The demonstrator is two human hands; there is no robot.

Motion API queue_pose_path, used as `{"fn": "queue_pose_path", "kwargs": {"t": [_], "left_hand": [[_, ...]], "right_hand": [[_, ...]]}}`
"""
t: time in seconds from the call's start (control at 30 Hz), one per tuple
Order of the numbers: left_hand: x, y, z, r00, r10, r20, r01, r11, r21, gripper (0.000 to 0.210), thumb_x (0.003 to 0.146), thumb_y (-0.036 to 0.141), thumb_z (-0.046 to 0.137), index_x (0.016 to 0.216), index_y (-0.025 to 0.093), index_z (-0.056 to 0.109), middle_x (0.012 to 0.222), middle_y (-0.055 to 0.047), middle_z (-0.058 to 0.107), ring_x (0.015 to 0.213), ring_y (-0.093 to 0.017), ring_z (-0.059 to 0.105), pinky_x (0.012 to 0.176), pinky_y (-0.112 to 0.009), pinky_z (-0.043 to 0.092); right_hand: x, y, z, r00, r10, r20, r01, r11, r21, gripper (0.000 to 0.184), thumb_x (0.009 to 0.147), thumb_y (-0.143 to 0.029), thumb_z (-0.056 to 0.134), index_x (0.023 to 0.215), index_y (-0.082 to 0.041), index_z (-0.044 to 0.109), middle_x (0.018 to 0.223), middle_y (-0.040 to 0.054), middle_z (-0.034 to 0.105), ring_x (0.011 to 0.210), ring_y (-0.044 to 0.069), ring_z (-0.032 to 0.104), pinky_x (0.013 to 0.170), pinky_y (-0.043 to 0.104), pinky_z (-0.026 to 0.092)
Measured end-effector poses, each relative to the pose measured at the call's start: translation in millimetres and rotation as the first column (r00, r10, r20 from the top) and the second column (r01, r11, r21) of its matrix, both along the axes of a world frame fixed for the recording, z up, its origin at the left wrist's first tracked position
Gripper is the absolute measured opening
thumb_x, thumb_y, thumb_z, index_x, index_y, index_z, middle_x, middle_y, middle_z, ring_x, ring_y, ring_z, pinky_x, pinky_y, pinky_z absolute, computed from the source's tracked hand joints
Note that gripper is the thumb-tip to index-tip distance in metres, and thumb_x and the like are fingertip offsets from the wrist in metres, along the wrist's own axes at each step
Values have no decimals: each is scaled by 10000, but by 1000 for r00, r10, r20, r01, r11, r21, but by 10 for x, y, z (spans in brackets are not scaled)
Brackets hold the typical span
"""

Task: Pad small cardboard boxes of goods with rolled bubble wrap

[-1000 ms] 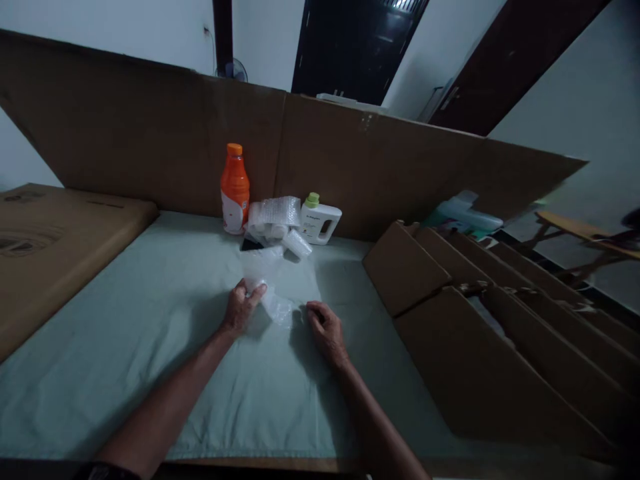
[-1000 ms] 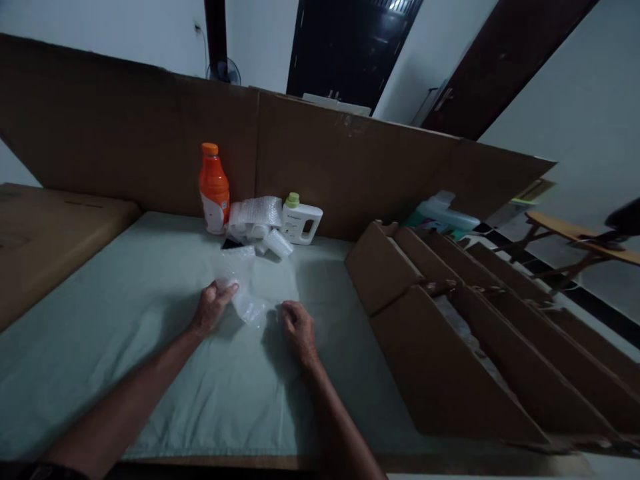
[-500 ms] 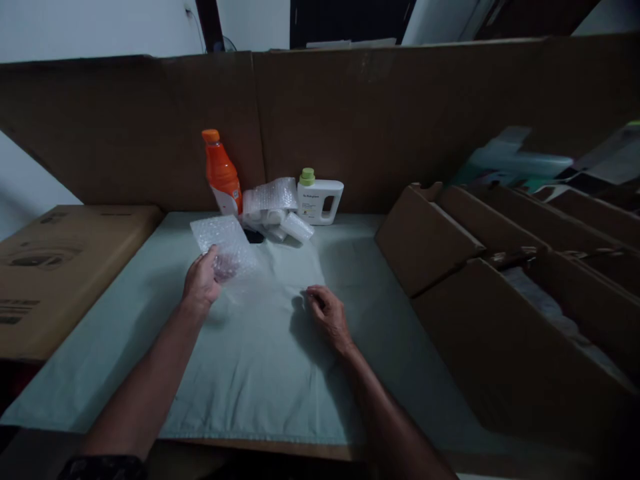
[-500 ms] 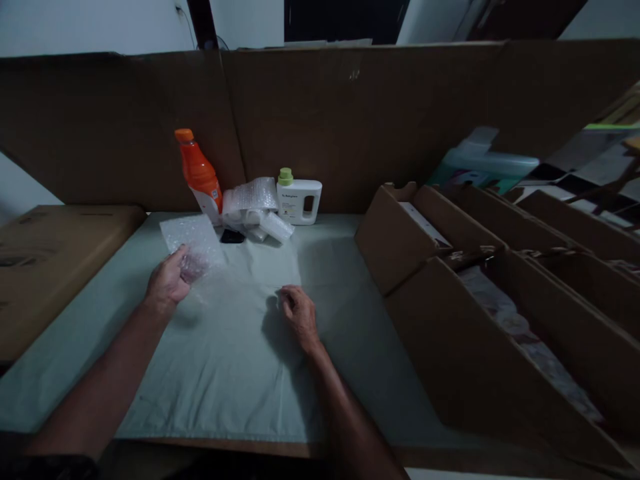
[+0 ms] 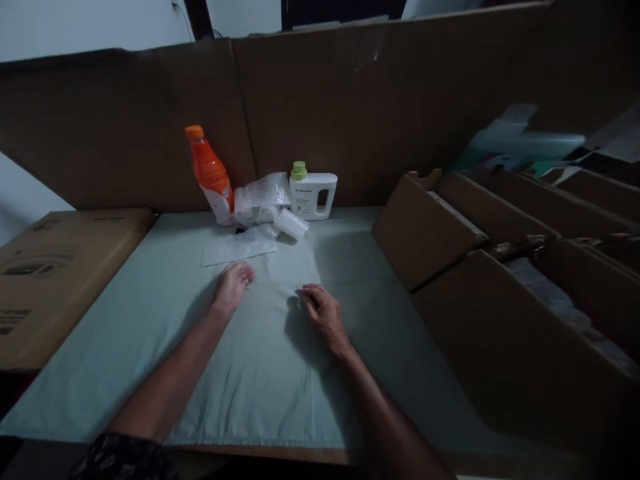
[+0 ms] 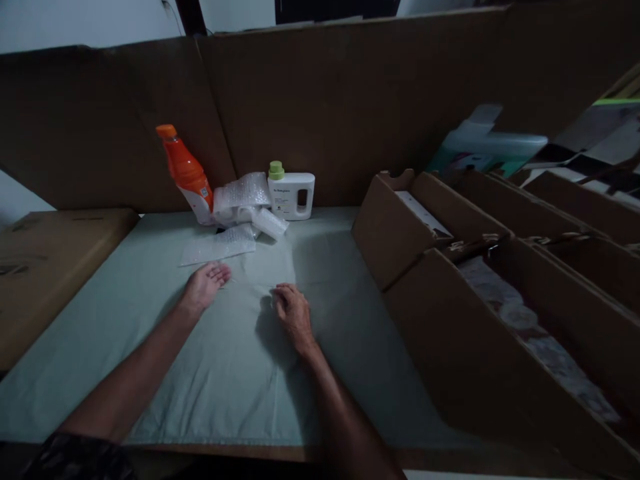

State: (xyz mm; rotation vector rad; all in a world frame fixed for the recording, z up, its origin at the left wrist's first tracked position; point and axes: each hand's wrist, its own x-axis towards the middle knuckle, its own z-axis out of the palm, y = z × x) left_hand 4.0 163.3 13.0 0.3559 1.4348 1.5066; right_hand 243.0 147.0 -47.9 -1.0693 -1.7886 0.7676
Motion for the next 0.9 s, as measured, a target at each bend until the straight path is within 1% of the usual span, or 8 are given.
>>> {"fn": "queue_pose_path", "kwargs": {"t": [0.1, 0.23, 0.33, 0.47, 0.57, 0.67, 0.83, 0.9], "left_hand": [[22, -169, -8, 872, -80, -482, 89, 996, -3, 430, 866, 177, 644, 1293, 125, 635, 1376, -128, 621, 1317, -229, 575, 1117, -359, 463], [-29, -32, 161, 487, -316, -814, 347, 926, -152, 488, 951, 270, 597, 1393, 64, 584, 1665, -149, 367, 1578, -275, 236, 1294, -427, 129], [-47, 64, 176, 215, -450, -867, 445, 835, -323, 496, 1026, 305, 479, 1395, -19, 550, 1650, -234, 362, 1594, -343, 176, 1284, -556, 22], [-59, 53, 25, -33, -461, -887, 428, 796, -429, 557, 1057, 320, 378, 1464, -48, 468, 1671, -304, 257, 1594, -435, 118, 1254, -662, -1], [24, -218, -187, -202, -395, -896, 425, 789, -443, 580, 1043, 358, 386, 1488, -1, 481, 1684, -287, 244, 1594, -447, 126, 1257, -674, 25], [197, -750, -492, -414, -212, -885, 533, 732, -425, 525, 1021, 408, 413, 1434, 142, 600, 1611, -204, 451, 1539, -399, 331, 1265, -639, 182], [414, -1756, -799, -439, 116, -891, 742, 607, -286, 591, 989, 332, 510, 1574, 287, 434, 1674, -78, 392, 1572, -283, 289, 1297, -545, 157], [456, -2053, -749, -413, 162, -896, 782, 568, -257, 659, 968, 298, 555, 1603, 303, 379, 1694, -58, 354, 1589, -263, 246, 1310, -506, 136]], "right_hand": [[-20, 1, -11, 1000, 6, 18, -5, 1000, -18, 190, 904, -214, 562, 935, -231, 749, 1104, 86, 760, 1045, 250, 715, 964, 423, 553], [-50, -50, 53, 997, -9, 76, 12, 999, -42, 217, 906, -142, 541, 947, -229, 735, 1125, 80, 754, 1077, 241, 711, 981, 408, 543], [-59, -100, 113, 990, -17, 141, 25, 998, -54, 210, 889, -100, 577, 933, -237, 729, 1107, 46, 767, 1060, 188, 719, 975, 326, 543], [-61, -102, 146, 971, -47, 233, 64, 996, -66, 202, 887, -90, 606, 937, -241, 731, 1117, 9, 775, 1080, 148, 711, 971, 272, 524], [-77, -136, 185, 952, -66, 299, 88, 994, -62, 201, 887, -84, 609, 945, -229, 736, 1116, 10, 776, 1078, 153, 705, 959, 289, 517], [-68, -242, 332, 931, -84, 356, 100, 995, -26, 188, 880, -104, 639, 956, -243, 741, 1114, -5, 775, 1075, 167, 704, 938, 311, 529], [389, -583, 1060, 878, -294, 379, 233, 952, 200, 292, 939, -191, 575, 1186, -286, 699, 1454, 23, 624, 1364, 261, 543, 1144, 458, 409], [795, -742, 1436, 735, -565, 375, 344, 787, 512, 350, 940, -203, 551, 1270, -255, 657, 1431, 70, 632, 1370, 256, 537, 1159, 458, 392]]}}
